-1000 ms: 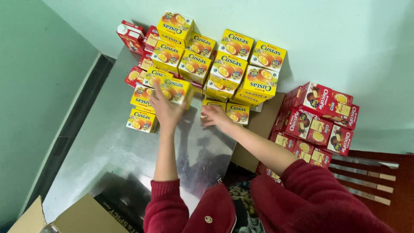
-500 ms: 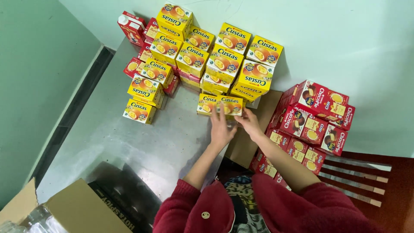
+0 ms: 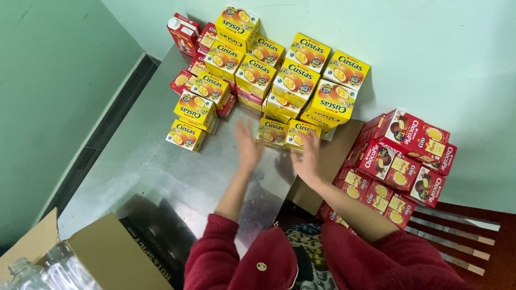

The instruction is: Organizing and stacking various snack boxes on a metal table.

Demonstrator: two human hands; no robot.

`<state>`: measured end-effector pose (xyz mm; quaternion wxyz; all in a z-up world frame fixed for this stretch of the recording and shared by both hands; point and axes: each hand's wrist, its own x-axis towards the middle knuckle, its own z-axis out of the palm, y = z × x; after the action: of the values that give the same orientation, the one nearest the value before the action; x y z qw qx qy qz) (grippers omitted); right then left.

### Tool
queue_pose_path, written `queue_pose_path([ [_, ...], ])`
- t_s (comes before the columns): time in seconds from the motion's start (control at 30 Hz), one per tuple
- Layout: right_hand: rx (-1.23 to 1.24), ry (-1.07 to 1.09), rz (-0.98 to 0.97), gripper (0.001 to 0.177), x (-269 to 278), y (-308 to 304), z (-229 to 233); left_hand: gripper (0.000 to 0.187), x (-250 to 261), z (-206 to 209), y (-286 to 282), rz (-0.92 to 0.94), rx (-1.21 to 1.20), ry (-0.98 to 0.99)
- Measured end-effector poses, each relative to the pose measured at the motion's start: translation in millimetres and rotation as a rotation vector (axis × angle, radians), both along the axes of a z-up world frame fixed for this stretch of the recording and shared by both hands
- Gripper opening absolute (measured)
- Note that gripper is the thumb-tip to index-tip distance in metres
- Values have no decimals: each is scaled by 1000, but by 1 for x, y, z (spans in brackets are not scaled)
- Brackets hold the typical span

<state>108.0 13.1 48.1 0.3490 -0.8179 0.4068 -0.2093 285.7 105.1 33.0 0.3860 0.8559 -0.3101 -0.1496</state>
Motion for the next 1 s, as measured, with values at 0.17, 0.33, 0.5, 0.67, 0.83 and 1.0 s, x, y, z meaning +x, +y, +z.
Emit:
queue_pose_path([
  [0.17,160,66,214,58,79,6,-45,120,130,-40,26,287,175,-166],
  [0.33,379,191,415,65,146,27,-53,140,194,-20,47,311,576,-203],
  [0.5,431,253,452,67,159,43,-51,99,222,-47,58,359,505,-461],
  [0.67,419,306,449,65,142,44,-37,83,248,-95,54,451,357,-453],
  [0.83,448,250,360,61,119,25,-25,85,206,-54,67,660,38,-401],
  [1.0,527,110,185,51,91,1,8,105,114,16,65,409,-201,-235],
])
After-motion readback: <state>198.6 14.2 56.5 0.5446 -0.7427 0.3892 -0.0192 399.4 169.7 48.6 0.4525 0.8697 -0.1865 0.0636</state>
